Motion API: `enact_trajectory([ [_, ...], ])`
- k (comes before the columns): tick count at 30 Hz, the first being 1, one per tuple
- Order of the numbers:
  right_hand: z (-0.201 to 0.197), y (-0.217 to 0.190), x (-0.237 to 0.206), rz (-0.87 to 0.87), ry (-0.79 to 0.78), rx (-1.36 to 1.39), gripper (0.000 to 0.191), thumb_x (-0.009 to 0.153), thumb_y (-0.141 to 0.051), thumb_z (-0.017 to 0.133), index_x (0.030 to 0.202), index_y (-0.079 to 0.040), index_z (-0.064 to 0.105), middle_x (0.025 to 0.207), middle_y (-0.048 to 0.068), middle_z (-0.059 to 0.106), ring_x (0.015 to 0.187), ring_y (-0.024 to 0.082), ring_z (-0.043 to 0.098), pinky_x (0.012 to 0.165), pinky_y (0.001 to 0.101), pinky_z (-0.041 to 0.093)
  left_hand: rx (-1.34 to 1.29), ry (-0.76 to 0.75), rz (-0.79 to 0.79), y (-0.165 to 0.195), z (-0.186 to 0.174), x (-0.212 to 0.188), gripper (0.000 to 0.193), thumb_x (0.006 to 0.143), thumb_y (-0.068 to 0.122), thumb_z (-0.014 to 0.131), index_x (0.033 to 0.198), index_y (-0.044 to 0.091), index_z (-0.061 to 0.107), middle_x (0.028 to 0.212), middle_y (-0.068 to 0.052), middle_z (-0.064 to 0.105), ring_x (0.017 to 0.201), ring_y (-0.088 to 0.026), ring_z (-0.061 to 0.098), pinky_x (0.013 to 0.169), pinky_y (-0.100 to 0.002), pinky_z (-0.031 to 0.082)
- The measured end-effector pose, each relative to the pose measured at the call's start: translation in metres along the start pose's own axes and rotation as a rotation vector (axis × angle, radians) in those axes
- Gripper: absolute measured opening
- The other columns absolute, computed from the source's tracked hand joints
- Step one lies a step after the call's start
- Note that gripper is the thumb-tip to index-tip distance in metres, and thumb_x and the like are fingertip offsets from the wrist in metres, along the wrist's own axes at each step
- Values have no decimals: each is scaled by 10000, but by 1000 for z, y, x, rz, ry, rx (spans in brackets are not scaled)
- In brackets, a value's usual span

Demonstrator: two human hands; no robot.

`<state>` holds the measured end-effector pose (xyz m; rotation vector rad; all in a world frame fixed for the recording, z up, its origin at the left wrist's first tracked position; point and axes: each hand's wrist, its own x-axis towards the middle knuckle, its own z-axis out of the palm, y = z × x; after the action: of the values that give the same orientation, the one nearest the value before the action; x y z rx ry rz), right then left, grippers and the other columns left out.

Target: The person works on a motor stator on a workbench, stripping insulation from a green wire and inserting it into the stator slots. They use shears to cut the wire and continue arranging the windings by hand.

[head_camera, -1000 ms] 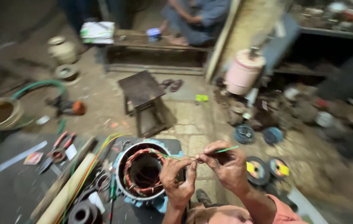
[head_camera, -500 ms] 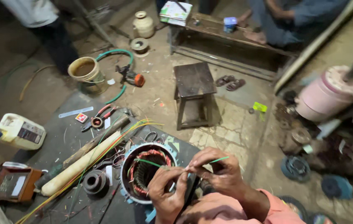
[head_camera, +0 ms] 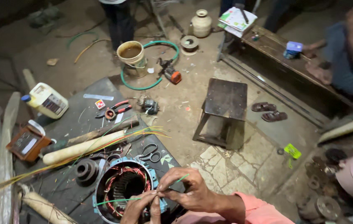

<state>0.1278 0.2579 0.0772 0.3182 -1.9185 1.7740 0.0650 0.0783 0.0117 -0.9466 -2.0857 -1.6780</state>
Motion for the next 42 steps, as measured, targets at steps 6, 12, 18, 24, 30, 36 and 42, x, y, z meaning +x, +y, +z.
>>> enact_trajectory([
  [6, -9, 11, -2, 54, -58, 161, 133, 897, 25, 808, 986, -24, 722, 992, 103, 753, 948, 211, 737, 857, 330, 590, 18, 37, -66, 18, -1, -2, 137, 814, 6, 775, 939, 50, 744, 866, -92, 778, 801, -169, 740, 767, -287, 574],
  [12, 6, 6, -7, -28, -27, 75, 149, 892, 38, 817, 988, -20, 718, 977, 106, 759, 927, 204, 749, 826, 321, 606, -406, 137, -216, 27, 2, -6, 103, 862, -86, 722, 958, -47, 723, 889, -139, 758, 803, -142, 724, 745, -245, 567],
  [18, 24, 1, -17, -16, 51, 142, 146, 884, 71, 805, 979, 1, 717, 976, 126, 754, 932, 216, 736, 836, 337, 595, -384, 19, -239, 37, -21, -1, 102, 847, -70, 722, 944, -41, 718, 878, -114, 748, 794, -112, 715, 704, -223, 560],
  [24, 41, -4, -36, 12, 110, 125, 169, 867, 88, 803, 984, 6, 713, 973, 127, 746, 935, 218, 730, 835, 328, 592, -279, -61, -312, 54, -42, 3, 75, 842, 12, 778, 905, 8, 737, 806, -35, 737, 608, -37, 557, 516, -204, 412],
  [30, 64, -3, -50, 28, 242, 203, 192, 863, 125, 783, 996, 19, 694, 999, 153, 720, 953, 214, 706, 860, 331, 573, -214, -144, -236, 62, -60, 8, 69, 847, 53, 787, 886, 36, 733, 771, -15, 718, 568, -44, 532, 496, -221, 398],
  [36, 73, -4, -54, -9, 266, 200, 207, 859, 145, 777, 1003, 26, 687, 1002, 153, 710, 952, 211, 704, 862, 331, 582, -310, -196, -242, 61, -72, 12, 69, 856, 43, 774, 901, 19, 728, 793, -22, 712, 600, -44, 558, 516, -217, 424],
  [42, 83, 0, -51, -6, 269, 150, 195, 855, 148, 773, 984, 25, 694, 987, 160, 731, 944, 219, 716, 853, 325, 582, -329, -186, -216, 53, -78, 13, 68, 869, 31, 768, 912, 10, 720, 811, -20, 709, 648, -45, 583, 552, -215, 445],
])
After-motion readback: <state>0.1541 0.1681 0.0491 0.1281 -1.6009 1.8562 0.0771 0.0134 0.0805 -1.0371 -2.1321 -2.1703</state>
